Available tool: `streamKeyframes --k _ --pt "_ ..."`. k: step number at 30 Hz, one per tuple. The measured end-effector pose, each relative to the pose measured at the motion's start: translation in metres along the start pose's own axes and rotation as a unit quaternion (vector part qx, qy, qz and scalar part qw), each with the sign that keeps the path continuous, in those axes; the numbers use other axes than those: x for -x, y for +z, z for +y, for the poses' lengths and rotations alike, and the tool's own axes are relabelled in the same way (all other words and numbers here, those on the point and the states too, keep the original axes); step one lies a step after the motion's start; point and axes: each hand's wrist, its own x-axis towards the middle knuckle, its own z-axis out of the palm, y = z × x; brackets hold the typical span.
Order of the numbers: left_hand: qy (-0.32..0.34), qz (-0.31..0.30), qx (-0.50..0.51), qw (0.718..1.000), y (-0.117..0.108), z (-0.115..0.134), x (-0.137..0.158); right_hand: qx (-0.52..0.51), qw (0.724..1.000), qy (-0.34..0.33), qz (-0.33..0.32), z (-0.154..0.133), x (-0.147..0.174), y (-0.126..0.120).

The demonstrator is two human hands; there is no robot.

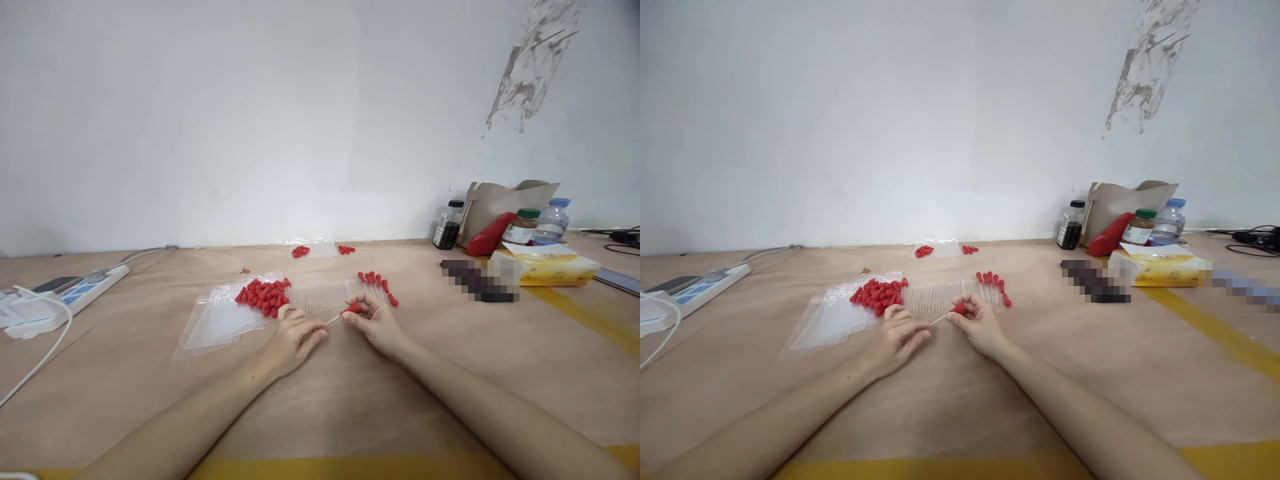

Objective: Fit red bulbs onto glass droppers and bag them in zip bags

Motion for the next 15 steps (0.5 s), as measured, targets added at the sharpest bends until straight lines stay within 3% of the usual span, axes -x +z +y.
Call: streamKeyframes --k 2,5,10,15 --pt "0.017 -0.017 0.015 1.0 -0.002 0.001 0.001 -0.059 0.998 0.015 0.029 -0.003 -0.003 0.0" --pt "0.013 -0.031 0.02 0.999 -0.003 0.002 0.003 -0.039 0.995 0.031 0.089 -0.011 -0.016 -0.017" --pt "0.012 -0.049 0.021 0.999 0.0 0.002 0.003 0.183 0.959 0.07 0.206 -0.019 -0.06 -0.071" --pt "0.008 -0.055 0.016 0.998 0.0 0.002 0.003 0.412 0.888 0.098 0.179 -0.012 -0.098 -0.09"
